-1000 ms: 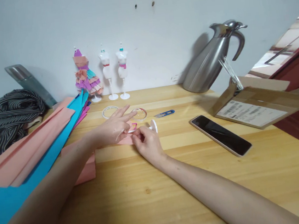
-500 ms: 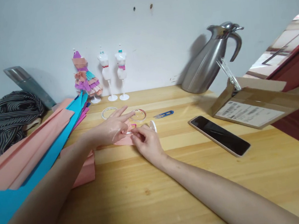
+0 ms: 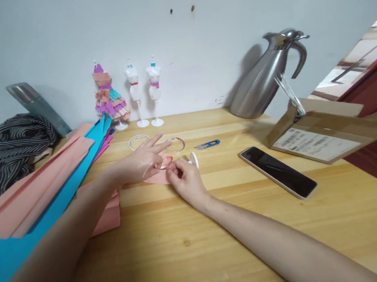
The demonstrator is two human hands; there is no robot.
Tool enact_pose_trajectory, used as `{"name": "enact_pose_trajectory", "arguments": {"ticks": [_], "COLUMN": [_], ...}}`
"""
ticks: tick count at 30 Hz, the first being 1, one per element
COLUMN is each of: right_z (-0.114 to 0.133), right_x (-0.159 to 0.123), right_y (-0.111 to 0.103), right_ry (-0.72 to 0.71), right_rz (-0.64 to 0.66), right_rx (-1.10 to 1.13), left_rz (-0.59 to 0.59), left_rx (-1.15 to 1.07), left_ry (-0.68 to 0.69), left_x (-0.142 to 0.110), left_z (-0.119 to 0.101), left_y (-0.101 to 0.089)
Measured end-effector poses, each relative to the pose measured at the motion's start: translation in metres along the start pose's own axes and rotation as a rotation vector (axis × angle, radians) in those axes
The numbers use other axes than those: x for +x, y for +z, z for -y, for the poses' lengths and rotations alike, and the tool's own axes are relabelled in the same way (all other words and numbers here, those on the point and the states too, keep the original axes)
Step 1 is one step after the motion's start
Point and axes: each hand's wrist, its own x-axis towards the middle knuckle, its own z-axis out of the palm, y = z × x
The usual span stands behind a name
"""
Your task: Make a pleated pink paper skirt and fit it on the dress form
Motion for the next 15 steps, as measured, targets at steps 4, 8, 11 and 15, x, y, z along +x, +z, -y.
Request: {"name": "enact_pose_trajectory", "arguments": {"ticks": [4,8,11,15], "right_z": [-0.0016,-0.0028,-0.0034,-0.0038], "right_x": [0.0003,-0.0002,-0.0007,-0.0013], "right_y": [0.0010,0.0015,0.0022,0.0032], "right_ry": [0.013,0.021,0.027,0.037], "right_rz": [0.002,0.007,0.013,0.008], "right_rx": [0.003,0.005,0.011,0.018], "left_rz": [0.026,0.052,0.060,0.057], "left_rx": [-0.001,-0.029,-0.074,-0.146], "left_ry": [-0.006,-0.026,-0.059,-0.067], "left_x": [0.0003,-0.0013,-0.0036,-0.0059], "left_z": [0.0021,0.0045,0.0065,0.0103], "left_y": [-0.0011,-0.0029,-0.0032,-0.0027]}}
